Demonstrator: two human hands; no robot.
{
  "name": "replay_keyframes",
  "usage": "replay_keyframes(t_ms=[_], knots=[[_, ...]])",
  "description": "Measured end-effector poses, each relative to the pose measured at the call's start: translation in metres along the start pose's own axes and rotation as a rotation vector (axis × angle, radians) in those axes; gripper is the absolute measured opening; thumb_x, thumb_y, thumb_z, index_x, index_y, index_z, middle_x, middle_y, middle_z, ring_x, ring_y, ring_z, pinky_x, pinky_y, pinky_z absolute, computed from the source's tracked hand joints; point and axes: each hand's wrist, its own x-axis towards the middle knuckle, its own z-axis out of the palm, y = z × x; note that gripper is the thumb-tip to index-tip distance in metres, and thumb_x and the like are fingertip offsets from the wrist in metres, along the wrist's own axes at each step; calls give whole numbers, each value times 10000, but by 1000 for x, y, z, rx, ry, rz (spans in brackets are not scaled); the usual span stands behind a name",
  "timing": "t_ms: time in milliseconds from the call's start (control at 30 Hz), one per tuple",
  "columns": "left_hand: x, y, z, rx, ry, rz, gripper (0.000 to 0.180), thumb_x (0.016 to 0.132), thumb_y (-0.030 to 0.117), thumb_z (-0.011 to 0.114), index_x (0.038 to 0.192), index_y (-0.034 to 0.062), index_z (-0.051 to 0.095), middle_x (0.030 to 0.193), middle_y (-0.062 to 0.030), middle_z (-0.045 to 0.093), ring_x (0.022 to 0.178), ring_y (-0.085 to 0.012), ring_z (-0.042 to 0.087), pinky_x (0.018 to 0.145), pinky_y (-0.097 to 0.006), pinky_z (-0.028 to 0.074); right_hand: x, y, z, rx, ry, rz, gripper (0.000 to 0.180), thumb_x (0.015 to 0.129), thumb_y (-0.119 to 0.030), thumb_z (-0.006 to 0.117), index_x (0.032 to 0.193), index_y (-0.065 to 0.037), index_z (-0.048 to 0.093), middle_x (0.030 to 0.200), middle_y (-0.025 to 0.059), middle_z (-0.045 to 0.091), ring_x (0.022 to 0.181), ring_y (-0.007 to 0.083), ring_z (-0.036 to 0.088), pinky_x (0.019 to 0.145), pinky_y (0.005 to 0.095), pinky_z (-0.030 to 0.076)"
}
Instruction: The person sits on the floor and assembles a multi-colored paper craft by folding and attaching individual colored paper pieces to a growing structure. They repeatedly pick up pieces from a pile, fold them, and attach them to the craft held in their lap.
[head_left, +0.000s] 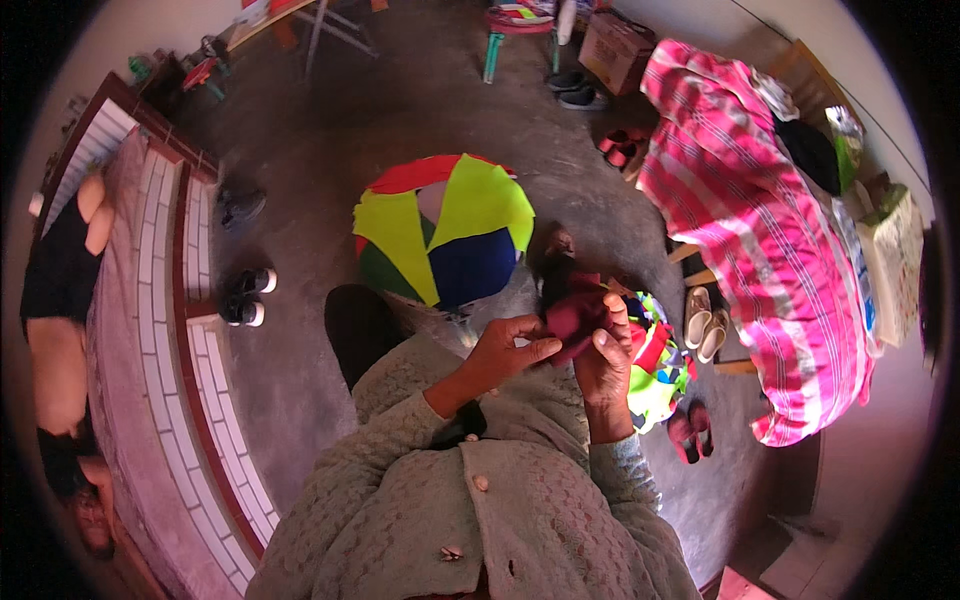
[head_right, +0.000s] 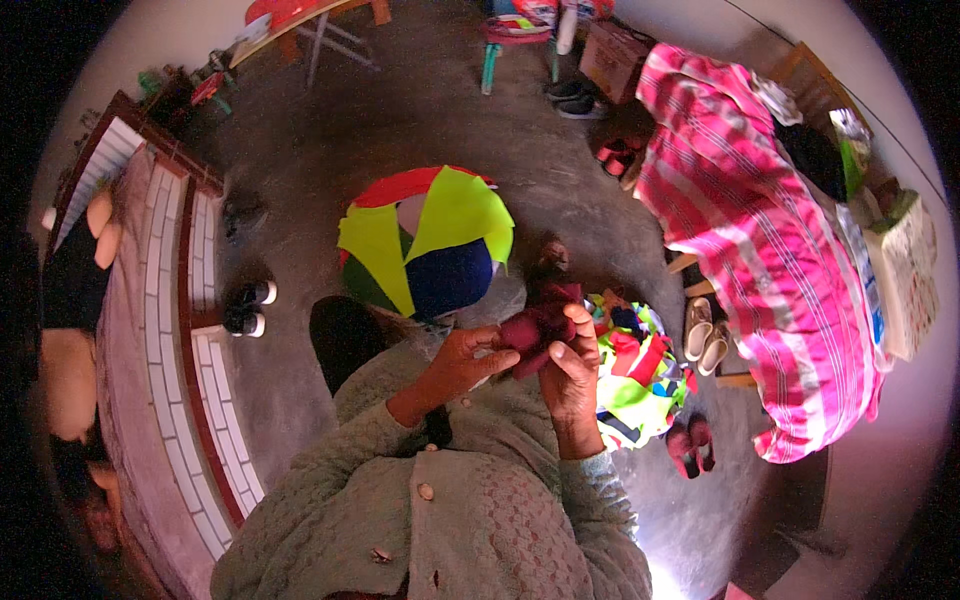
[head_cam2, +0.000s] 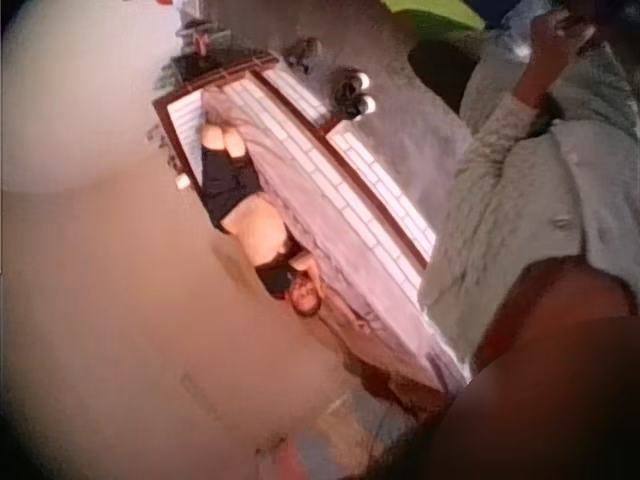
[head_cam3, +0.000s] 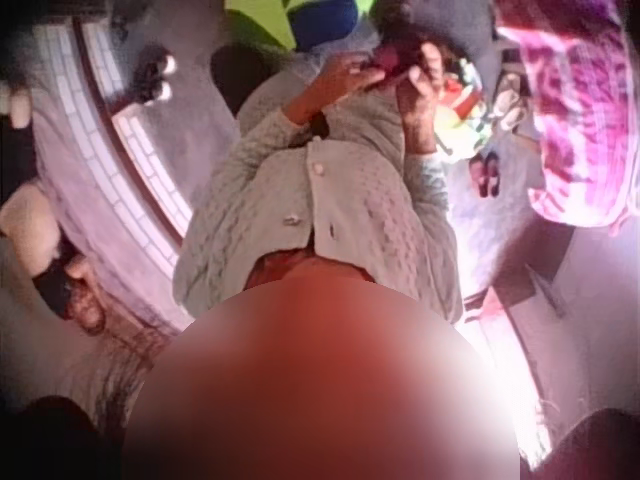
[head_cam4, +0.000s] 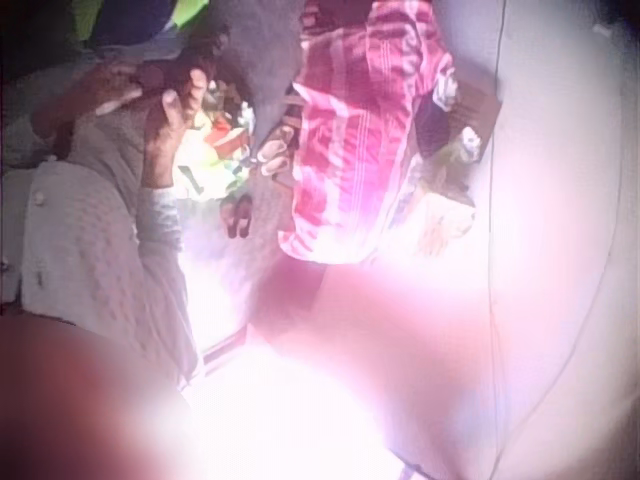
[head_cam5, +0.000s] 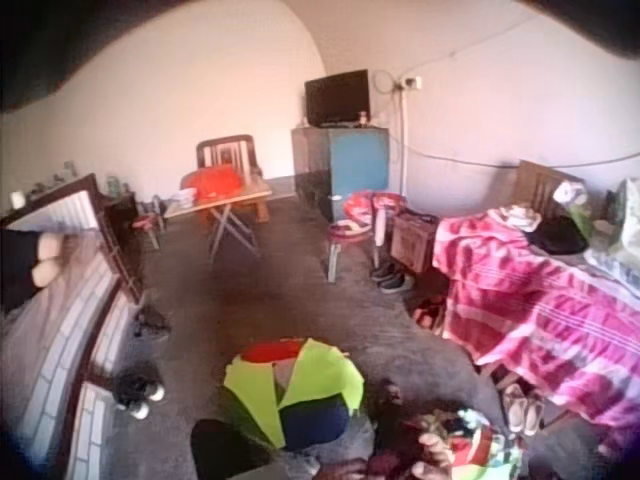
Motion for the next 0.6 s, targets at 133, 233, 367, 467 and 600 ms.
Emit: replay_keyframes(t_ms=[133, 233, 367, 467, 600], knots=[[-22, 9, -16, 82, 6, 115, 133, 827, 132, 630, 914, 32, 632, 934, -58, 623, 935, -170, 571, 805, -311, 445, 3, 16, -5, 50, 39, 46, 457, 753, -95, 669, 1175, -102, 493, 1196, 65, 511, 1094, 221, 493, 972, 378, 374], [-30, -3, -21, 55, 80, 248, 218, 823, 155, 638, 1000, 36, 594, 992, -63, 609, 971, -172, 562, 849, -316, 435, 2, 29, -1, -3, 94, 56, 445, 766, -134, 683, 1174, -108, 509, 1171, 67, 532, 1072, 216, 507, 956, 379, 388], [-32, 0, -21, 50, 246, 80, 457, 800, 192, 671, 1194, 38, 498, 1123, -70, 571, 1055, -174, 529, 935, -325, 394, -1, 31, 24, 52, 53, 136, 451, 804, -236, 648, 1203, -84, 502, 1198, 82, 529, 1103, 235, 500, 973, 395, 376], [-31, -3, -24, -90, 108, 38, 523, 804, 196, 669, 1262, 40, 474, 1190, -68, 555, 1083, -161, 511, 946, -324, 385, -2, 44, 27, 26, 25, 183, 491, 822, -305, 609, 1217, -44, 479, 1224, 108, 511, 1158, 258, 464, 1004, 404, 338], [-31, -5, -22, 3, 226, 138, 501, 802, 184, 661, 1255, 59, 488, 1162, -62, 571, 1054, -149, 521, 916, -312, 400, -4, 54, 33, 3, -47, 257, 463, 851, -261, 570, 1220, -3, 460, 1233, 137, 499, 1165, 262, 455, 1008, 392, 330]])
